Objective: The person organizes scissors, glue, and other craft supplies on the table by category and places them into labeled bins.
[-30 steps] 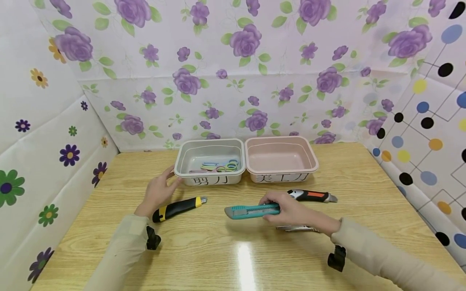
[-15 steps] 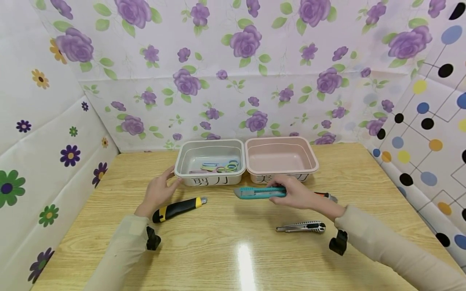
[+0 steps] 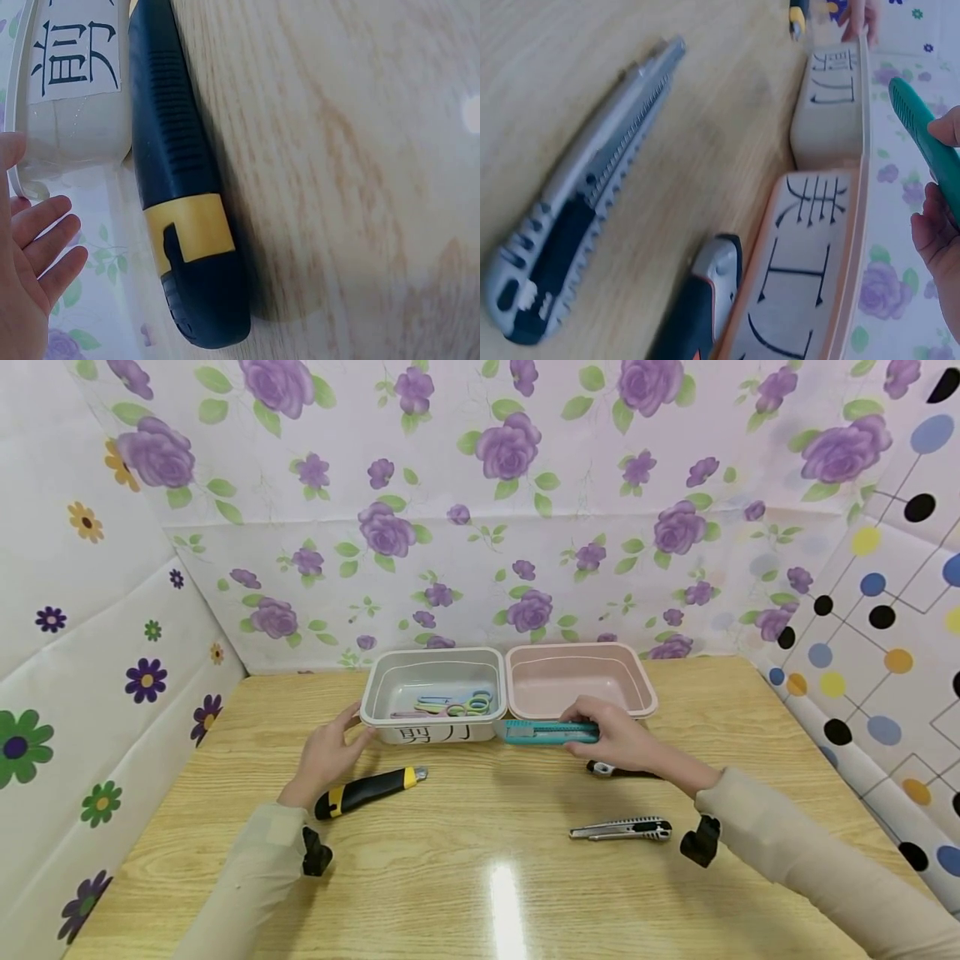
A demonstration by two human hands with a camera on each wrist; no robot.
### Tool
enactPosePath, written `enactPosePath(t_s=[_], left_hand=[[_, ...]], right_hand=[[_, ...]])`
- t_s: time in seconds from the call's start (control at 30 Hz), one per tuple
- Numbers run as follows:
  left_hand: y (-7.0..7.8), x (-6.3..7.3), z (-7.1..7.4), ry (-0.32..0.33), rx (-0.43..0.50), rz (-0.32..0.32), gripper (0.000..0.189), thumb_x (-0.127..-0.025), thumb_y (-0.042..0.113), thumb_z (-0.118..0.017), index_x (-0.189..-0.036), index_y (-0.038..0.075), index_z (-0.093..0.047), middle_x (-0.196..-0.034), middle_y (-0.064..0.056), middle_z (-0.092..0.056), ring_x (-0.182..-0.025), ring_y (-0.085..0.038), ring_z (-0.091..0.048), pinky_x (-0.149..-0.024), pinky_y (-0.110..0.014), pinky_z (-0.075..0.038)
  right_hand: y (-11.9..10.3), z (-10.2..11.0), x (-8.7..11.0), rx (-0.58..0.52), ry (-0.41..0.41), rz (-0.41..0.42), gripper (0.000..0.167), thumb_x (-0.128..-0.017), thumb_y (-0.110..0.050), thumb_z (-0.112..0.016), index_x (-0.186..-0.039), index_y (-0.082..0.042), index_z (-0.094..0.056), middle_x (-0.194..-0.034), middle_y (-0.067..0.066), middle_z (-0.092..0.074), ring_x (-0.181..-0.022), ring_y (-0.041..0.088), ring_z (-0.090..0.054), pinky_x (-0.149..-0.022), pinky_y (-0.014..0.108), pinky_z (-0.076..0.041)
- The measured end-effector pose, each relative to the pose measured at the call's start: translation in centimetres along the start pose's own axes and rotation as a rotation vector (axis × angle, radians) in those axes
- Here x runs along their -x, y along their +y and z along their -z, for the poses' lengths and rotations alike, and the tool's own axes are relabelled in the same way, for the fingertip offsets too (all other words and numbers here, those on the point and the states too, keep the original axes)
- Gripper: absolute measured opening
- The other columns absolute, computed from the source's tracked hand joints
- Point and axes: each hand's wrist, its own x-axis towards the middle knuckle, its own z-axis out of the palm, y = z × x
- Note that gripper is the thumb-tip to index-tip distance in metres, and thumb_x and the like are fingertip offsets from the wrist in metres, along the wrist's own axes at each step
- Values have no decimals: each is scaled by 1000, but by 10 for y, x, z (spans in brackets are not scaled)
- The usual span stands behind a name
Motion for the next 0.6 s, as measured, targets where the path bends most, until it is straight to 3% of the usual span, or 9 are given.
enactPosePath(t_s=[0.27,0.6], left_hand=[[0,0,1,5,11,-8,60,-90,36,-55,-137,3,-37,-121,-18,-57,-35,-12,-30,-42,-29,-32],[0,0,1,-1,5,-5,60,-91,37,-53,-137,4,-37,-122,-18,-56,-36,-12,-30,-46,-29,-32]], right_hand=[[13,13,-4,10,39,0,24,-74,-2,-71,-95,-3,-60,-83,5,-56,-70,15,-45,-62,29,-39],[33,30,-6,63,50,-91,21,-76,-3,-70,-95,1,-62,-82,6,-57,-72,16,-44,-64,29,-37]])
